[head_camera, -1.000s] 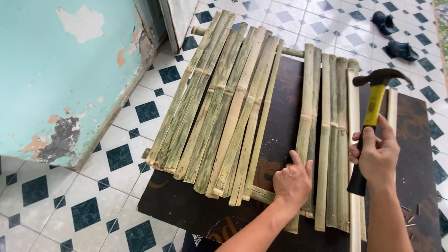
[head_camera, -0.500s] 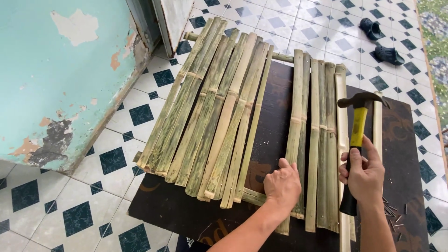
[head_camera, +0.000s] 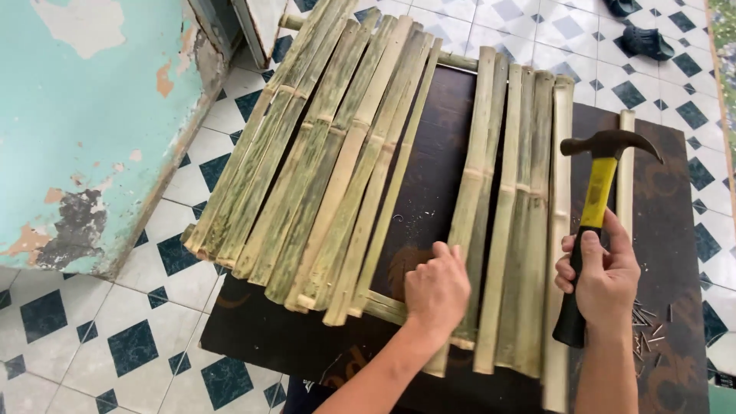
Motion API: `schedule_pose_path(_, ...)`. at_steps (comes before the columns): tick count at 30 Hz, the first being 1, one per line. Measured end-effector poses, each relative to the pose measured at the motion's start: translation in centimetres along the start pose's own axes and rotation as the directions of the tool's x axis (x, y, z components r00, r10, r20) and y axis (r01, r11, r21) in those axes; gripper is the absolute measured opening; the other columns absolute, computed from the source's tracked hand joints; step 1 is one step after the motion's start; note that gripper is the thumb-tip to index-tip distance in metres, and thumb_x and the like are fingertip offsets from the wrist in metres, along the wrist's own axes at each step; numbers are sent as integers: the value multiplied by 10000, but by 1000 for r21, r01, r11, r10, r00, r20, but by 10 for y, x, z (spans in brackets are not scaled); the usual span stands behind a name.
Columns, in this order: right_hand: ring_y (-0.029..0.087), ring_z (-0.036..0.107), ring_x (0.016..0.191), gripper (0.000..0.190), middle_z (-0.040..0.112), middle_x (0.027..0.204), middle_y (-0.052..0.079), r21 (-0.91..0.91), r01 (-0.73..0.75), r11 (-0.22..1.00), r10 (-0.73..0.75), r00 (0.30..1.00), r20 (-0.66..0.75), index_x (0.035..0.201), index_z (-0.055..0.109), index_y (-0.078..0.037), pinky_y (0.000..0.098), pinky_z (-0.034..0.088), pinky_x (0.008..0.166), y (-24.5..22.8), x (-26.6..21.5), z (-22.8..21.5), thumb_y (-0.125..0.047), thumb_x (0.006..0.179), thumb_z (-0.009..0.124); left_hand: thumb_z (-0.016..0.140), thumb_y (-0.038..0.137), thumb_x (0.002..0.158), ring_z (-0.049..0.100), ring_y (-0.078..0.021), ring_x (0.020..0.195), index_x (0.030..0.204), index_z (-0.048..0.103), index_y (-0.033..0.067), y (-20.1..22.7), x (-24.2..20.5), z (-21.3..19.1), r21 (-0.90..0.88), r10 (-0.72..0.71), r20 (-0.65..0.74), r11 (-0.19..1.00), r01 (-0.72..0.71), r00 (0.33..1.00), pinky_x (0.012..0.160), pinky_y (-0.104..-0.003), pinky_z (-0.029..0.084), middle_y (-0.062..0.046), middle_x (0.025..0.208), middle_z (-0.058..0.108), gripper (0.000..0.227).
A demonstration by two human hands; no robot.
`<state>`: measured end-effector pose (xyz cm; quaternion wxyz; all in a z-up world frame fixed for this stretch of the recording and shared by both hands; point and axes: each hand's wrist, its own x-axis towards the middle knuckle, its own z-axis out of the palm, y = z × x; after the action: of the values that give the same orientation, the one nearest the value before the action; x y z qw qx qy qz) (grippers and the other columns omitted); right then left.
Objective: The person assembles a bamboo mat by arranging split bamboo strips on a wooden board and securing them with nails using a hammer. They repeatedly position the strips and hammer nails to fasten them together.
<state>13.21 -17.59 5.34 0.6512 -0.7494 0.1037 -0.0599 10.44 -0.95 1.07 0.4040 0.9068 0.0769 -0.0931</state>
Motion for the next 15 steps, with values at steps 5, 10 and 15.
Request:
schedule_pose_path(5,143,320,431,427,414,745,122,69,-1,998,-1,999,41,1374,308,-187,251,270,365,18,-7,8,-124,955,359,291,209,996,378,-78,262,720,458,99,-30,-27,6,90,22,-78,996,-14,997,237,-186,269,34,399,395,340)
schedule_pose_path(10,158,326,446,440,419,740,127,36,-16,999,15,1000,27,1372,308,-140,264,274,367,19,-19,25,-104,939,370,295,238,995,524,-140,332,790,421,113,-33,-51,15,170,0,-59,985,10,998,264,-233,390,18,447,481,272)
schedule_pose_path(15,168,314,433,486,410,735,134,8,-32,999,32,998,57,1399,249,-113,277,265,358,12,-17,26,-83,926,360,349,233,997,467,-80,311,743,444,103,-31,-48,23,424,129,-120,903,-67,984,258,-210,373,47,434,445,301)
